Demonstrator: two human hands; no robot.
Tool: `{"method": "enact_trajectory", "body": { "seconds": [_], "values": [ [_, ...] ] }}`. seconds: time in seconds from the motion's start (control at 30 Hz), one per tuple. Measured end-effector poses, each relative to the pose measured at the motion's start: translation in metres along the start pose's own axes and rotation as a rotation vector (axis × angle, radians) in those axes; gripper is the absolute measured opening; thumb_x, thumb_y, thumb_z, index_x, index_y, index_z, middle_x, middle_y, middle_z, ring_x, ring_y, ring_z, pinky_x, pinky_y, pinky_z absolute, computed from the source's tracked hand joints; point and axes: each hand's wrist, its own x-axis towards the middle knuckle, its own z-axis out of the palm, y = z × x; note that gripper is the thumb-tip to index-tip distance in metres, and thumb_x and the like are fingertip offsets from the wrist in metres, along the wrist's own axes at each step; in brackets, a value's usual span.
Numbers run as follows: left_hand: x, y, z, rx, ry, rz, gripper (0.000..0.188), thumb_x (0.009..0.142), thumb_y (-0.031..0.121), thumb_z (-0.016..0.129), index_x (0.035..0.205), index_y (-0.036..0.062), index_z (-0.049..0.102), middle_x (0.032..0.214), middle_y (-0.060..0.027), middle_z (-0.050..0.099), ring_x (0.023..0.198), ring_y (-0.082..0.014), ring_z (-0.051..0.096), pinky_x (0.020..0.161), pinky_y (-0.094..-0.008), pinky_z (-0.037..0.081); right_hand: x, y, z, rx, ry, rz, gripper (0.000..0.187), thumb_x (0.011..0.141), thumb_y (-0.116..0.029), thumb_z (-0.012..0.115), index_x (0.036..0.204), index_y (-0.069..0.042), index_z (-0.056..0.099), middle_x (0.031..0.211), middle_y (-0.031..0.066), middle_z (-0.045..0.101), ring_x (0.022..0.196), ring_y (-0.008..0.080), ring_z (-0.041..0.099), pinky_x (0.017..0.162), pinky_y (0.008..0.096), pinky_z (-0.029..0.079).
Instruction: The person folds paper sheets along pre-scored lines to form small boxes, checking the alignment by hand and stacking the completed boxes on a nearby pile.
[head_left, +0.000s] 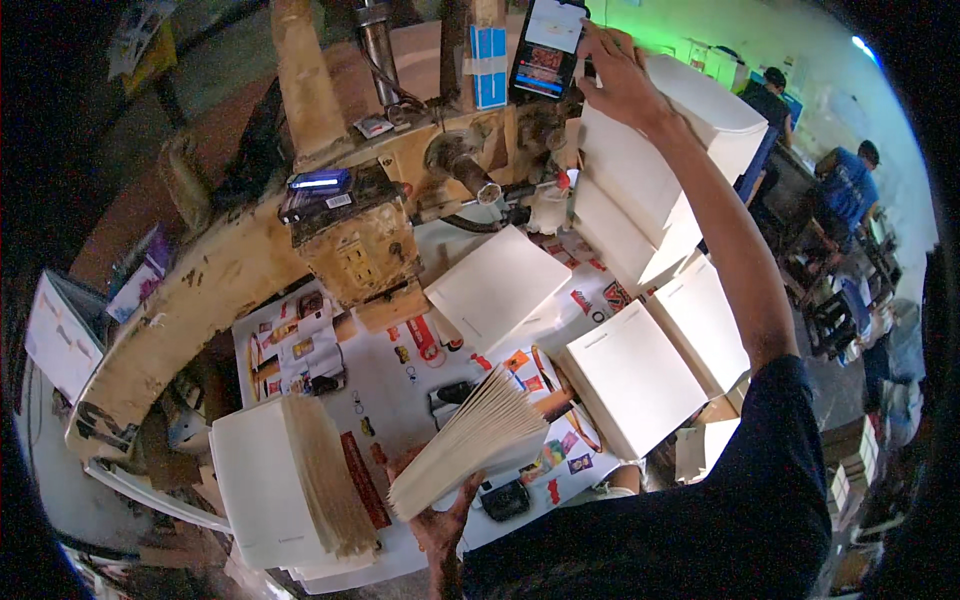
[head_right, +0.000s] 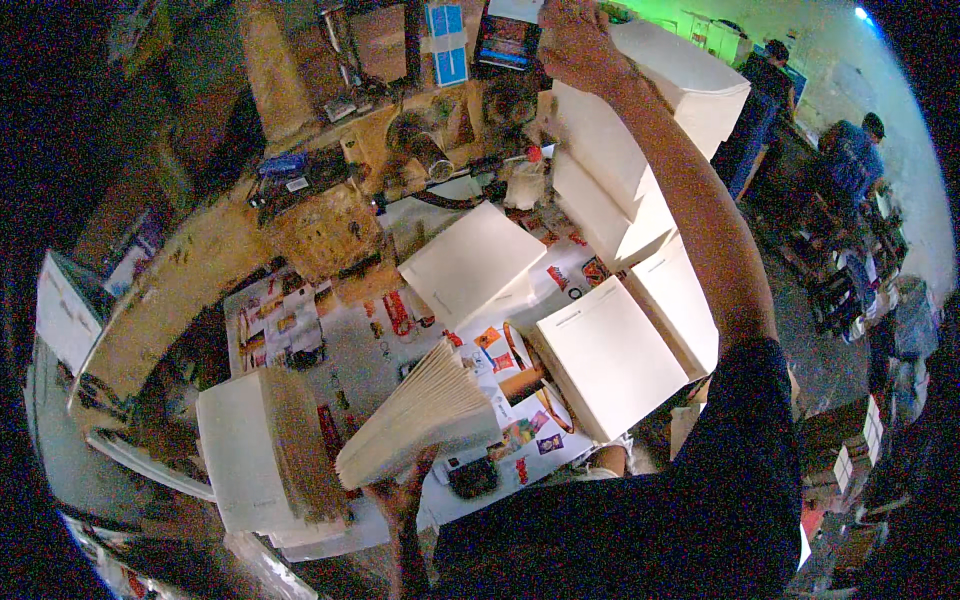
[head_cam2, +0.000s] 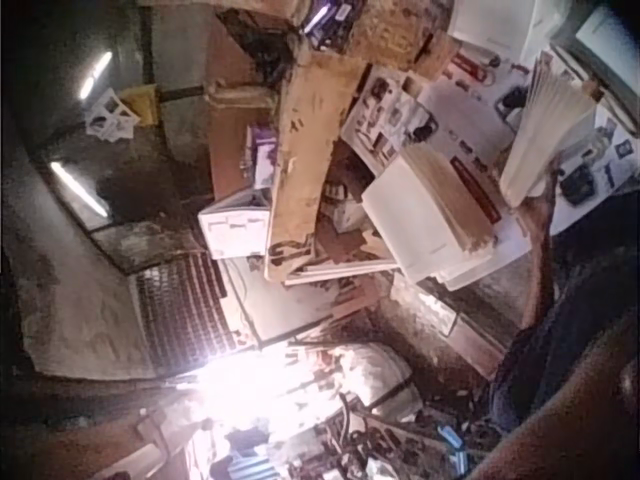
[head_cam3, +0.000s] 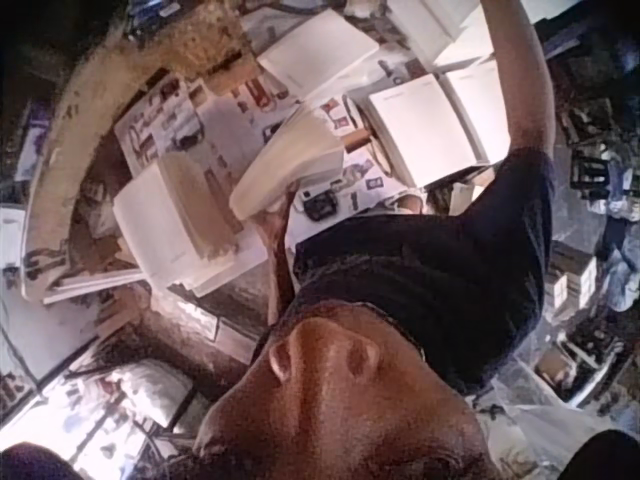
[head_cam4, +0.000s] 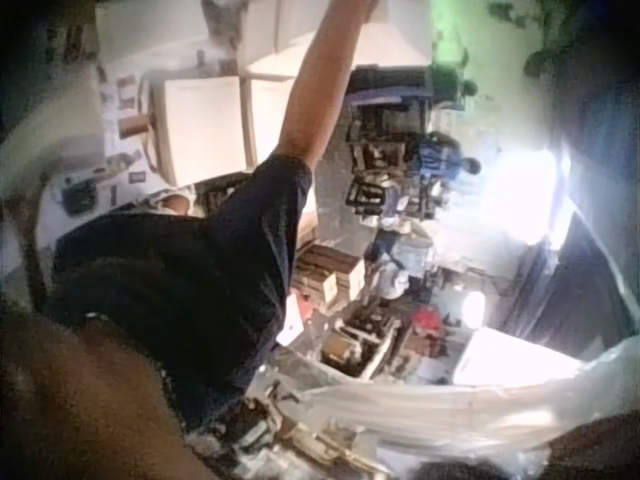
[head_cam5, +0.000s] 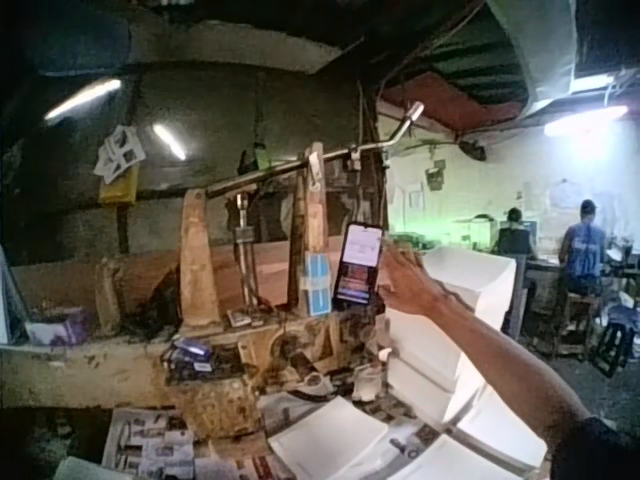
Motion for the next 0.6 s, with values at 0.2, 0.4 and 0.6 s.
{"method": "enact_trajectory", "body": {
  "seconds": [0.2,0.4,0.6],
  "values": [
    [-0.01,0.001,0.005,-0.614,0.108,-0.344,0.089,0.073,0.006,0.083,0.143,-0.0005,0.028,0.131,-0.0174,0.051,0.117,-0.0285,0.055,0.102,-0.0429,0.047,0.011,0.006,0.011,-0.084,0.059,-0.104,0.036,0.078,-0.016,0.064,0.109,-0.01,0.046,0.15,0.0108,0.037,0.134,0.0355,0.032,0.108,0.0578,0.028],
    [-0.009,-0.019,0.001,-0.145,-0.022,-0.06,0.092,0.073,0.004,0.083,0.144,-0.0002,0.025,0.133,-0.0181,0.049,0.118,-0.0272,0.053,0.1,-0.0414,0.048,0.006,-0.003,0.001,-0.01,0.003,-0.067,0.037,0.076,-0.015,0.064,0.108,-0.009,0.047,0.147,0.0115,0.041,0.134,0.0374,0.032,0.11,0.0551,0.027],
    [-0.001,-0.01,-0.003,0.219,-0.101,0.015,0.098,0.064,0.001,0.088,0.142,0.0132,0.029,0.144,-0.0227,0.035,0.117,-0.0442,0.049,0.1,-0.063,0.044,0.005,0.005,0.005,-0.039,0.114,-0.043,0.037,0.076,-0.014,0.064,0.109,-0.008,0.048,0.147,0.0118,0.041,0.133,0.0375,0.033,0.11,0.0553,0.027]
  ]
}}
